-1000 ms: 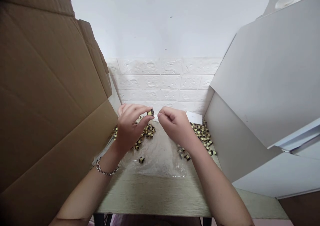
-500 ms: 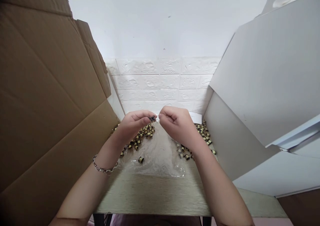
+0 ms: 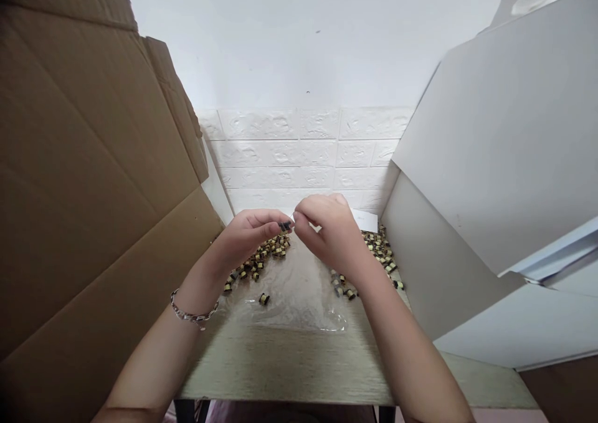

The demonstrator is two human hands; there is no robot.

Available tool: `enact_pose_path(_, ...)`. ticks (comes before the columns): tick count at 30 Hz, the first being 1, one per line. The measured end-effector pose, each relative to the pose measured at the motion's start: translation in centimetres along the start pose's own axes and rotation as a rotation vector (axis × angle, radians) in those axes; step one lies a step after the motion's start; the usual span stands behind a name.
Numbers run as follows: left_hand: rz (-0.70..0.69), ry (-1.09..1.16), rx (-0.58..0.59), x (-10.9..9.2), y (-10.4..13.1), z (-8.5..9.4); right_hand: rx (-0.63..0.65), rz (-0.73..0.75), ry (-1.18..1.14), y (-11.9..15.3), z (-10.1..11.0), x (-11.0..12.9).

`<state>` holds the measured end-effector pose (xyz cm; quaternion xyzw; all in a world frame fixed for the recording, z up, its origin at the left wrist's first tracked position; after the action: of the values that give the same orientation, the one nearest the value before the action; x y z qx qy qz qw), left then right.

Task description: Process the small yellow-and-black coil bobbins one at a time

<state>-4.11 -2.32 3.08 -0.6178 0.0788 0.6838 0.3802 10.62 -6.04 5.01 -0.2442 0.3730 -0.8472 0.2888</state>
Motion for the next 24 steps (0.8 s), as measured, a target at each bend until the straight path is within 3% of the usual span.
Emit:
enact_pose_path(6,0.02,-0.095,-0.03,-0.1,0.1,0.3,0.189,-0.215,-0.272,0.1,-0.6,-0.8)
enact_pose_path(18,0.02,-0.138,-0.15,0.2,-0.1,0.6,0.234,-0.352,-0.579,0.1,-1.9,-2.3)
enact_pose_path(24,-0.004,0.17,-0.098,1.3,-0.7,0.3,0.176,-0.34,-0.594,0.0,-1.8,-1.8)
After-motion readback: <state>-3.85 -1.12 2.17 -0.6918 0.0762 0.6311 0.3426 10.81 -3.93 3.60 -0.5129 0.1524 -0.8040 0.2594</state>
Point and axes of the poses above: each hand's wrist, its own y-axis away from the middle knuckle, its own z-axis out of the back of the hand, x = y × z, the point moved 2 cm from there along -y, towards the middle knuckle, and after that the axes turned 2 degrees about -y, right-handed, at the moved point
